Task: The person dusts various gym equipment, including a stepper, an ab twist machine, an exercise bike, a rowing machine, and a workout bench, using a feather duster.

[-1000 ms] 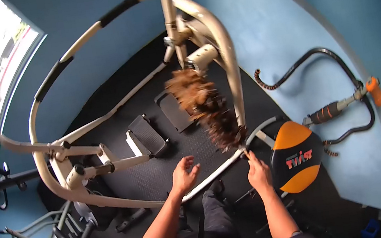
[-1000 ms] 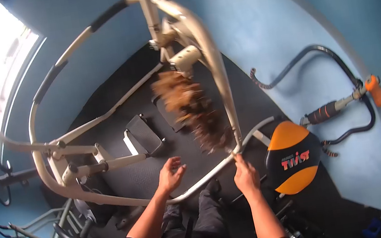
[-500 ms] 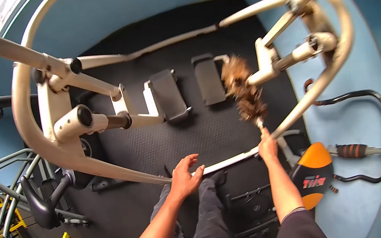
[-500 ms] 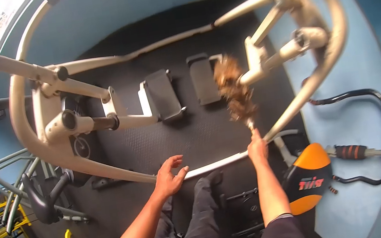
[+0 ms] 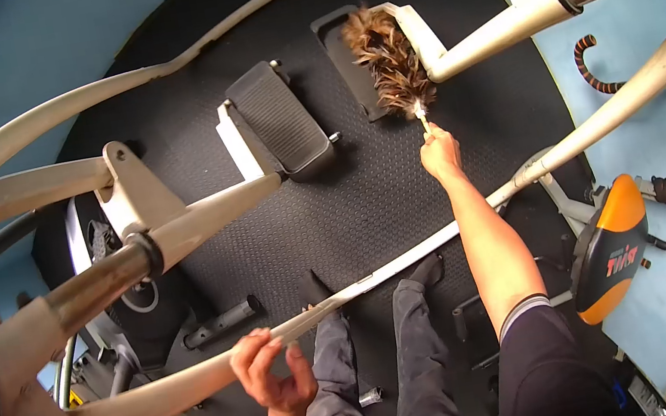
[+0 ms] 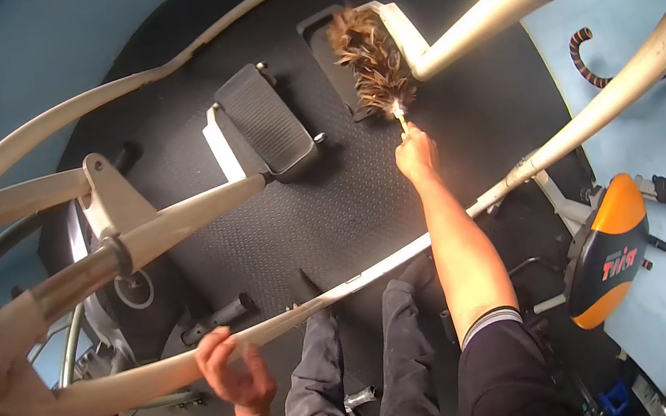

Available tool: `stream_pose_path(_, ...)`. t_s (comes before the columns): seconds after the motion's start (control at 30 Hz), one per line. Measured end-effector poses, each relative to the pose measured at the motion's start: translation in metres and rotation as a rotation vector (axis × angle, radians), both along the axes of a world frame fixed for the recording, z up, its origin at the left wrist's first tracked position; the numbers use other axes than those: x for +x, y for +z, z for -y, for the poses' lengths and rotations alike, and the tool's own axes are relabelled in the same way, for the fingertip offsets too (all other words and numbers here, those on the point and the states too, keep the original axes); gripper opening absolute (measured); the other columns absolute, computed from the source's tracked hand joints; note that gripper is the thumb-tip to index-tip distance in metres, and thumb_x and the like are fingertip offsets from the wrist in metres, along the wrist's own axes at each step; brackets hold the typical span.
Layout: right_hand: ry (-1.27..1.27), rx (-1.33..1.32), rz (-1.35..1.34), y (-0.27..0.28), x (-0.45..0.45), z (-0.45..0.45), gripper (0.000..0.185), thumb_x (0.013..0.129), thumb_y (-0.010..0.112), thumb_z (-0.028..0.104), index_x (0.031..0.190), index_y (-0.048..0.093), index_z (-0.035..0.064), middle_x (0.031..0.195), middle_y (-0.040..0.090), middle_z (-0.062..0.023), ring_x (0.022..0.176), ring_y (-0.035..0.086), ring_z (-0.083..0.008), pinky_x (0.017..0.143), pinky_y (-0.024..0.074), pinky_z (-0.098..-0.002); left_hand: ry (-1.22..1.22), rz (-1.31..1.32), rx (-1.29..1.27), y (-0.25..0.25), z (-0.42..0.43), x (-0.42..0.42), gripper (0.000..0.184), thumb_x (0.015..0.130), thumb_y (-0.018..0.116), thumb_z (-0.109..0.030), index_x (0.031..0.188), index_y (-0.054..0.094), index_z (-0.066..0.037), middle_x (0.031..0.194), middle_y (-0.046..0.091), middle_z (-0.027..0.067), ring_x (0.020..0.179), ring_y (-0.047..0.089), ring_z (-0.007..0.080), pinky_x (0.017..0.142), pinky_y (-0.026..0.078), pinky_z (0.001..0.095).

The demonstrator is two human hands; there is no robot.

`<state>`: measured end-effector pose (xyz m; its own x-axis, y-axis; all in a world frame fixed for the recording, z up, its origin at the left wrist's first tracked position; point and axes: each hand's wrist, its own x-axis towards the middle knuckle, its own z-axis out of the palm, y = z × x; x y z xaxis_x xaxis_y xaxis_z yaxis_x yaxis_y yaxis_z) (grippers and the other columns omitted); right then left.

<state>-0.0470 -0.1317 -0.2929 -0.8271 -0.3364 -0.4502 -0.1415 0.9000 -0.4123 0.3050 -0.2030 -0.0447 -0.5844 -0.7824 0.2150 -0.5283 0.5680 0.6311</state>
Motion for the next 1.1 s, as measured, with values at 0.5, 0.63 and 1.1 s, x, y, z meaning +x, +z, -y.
stream_pose_path(0.5, 0.004, -0.136, 0.085, -0.032, -0.013, 0.079, 0.019, 0.082, 0.056, 0.013, 0.089, 0.063, -0.0038, 0.085, 0.064, -0.0262, 0.078, 0.064, -0.0386, 0.065, 0.0507, -0.0419, 0.336, -0.245, 0.405, -0.049, 0.081, -0.029, 0.066, 0.089, 0.058, -0.009, 0.143, 0.020, -0.004, 0.142, 0.033, 0.0177, 0.131, 0.033, 0.0324, 0.106, 0.027, 0.0429)
stream_pose_path(0.63, 0.242, -0.050, 0.128, -0.011, 0.056, 0.017, 0.020, 0.075, 0.058, 0.006, 0.096, 0.058, 0.0039, 0.092, 0.063, -0.0207, 0.087, 0.061, -0.0414, 0.076, 0.0503, -0.0484, 0.357, -0.296, 0.422, -0.050, 0.084, -0.030, 0.065, 0.090, 0.055, -0.006, 0.144, 0.019, -0.003, 0.143, 0.032, 0.0190, 0.129, 0.036, 0.0306, 0.107, 0.028, 0.0427)
stream_pose_path(1.1, 0.045, -0.044, 0.280, -0.005, 0.133, 0.060, 0.024, 0.089, 0.048, 0.017, 0.112, 0.054, 0.0152, 0.094, 0.064, -0.0217, 0.091, 0.061, -0.0400, 0.076, 0.0491, -0.0481, 0.308, -0.412, 0.536, -0.061, 0.082, -0.023, 0.071, 0.088, 0.053, 0.003, 0.147, 0.013, -0.007, 0.149, 0.020, 0.0163, 0.122, 0.043, 0.0179, 0.091, 0.046, 0.0308)
